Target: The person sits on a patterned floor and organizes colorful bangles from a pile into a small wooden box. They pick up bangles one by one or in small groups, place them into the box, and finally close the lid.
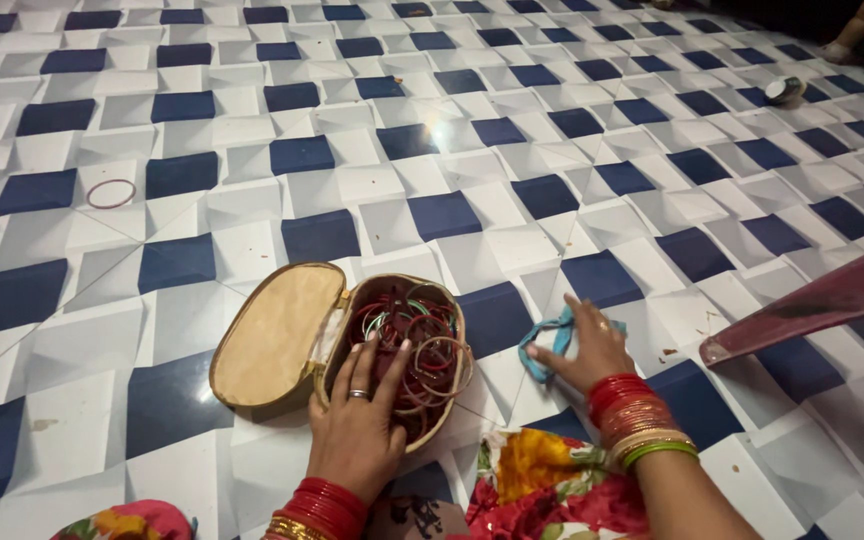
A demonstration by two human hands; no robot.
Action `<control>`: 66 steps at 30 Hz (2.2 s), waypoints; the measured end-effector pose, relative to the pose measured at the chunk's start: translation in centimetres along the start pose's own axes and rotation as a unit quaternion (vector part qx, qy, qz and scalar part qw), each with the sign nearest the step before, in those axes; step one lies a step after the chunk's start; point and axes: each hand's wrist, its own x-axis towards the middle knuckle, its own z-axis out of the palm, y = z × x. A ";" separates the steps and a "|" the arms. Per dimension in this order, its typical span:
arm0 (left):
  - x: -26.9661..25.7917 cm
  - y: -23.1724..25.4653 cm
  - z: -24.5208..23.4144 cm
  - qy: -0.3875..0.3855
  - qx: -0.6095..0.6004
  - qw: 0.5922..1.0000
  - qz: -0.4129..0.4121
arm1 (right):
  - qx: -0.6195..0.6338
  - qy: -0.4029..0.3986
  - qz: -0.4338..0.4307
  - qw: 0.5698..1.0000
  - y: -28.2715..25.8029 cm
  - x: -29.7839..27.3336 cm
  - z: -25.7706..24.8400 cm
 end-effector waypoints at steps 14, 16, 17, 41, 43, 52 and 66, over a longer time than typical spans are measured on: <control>-0.9 -0.9 -1.3 -0.037 -0.026 0.999 -0.010 | 0.306 0.017 -0.046 0.951 -6.3 -2.4 1.0; -1.1 -2.0 -1.9 -0.058 -0.049 0.997 -0.010 | 0.456 0.007 -0.021 0.890 -8.4 -2.8 -0.5; -1.3 -2.7 -2.1 -0.053 -0.062 0.997 0.002 | 0.527 0.000 -0.007 0.850 -9.6 -3.6 -0.9; -1.5 -0.2 -3.1 0.077 -0.102 0.986 0.106 | 0.106 -0.110 -0.217 0.964 -11.2 -7.7 -1.0; -1.6 -0.7 -3.7 0.074 -0.146 0.985 0.056 | 0.138 -0.119 -0.227 0.957 -11.5 -7.3 -1.5; 1.1 0.8 -5.5 0.141 -0.324 0.931 -0.089 | 0.477 -0.166 -0.051 0.862 -14.2 -6.4 -0.7; 1.7 -2.5 0.2 0.056 0.017 0.998 0.023 | 0.193 0.067 -0.232 0.951 -12.4 -5.4 -0.3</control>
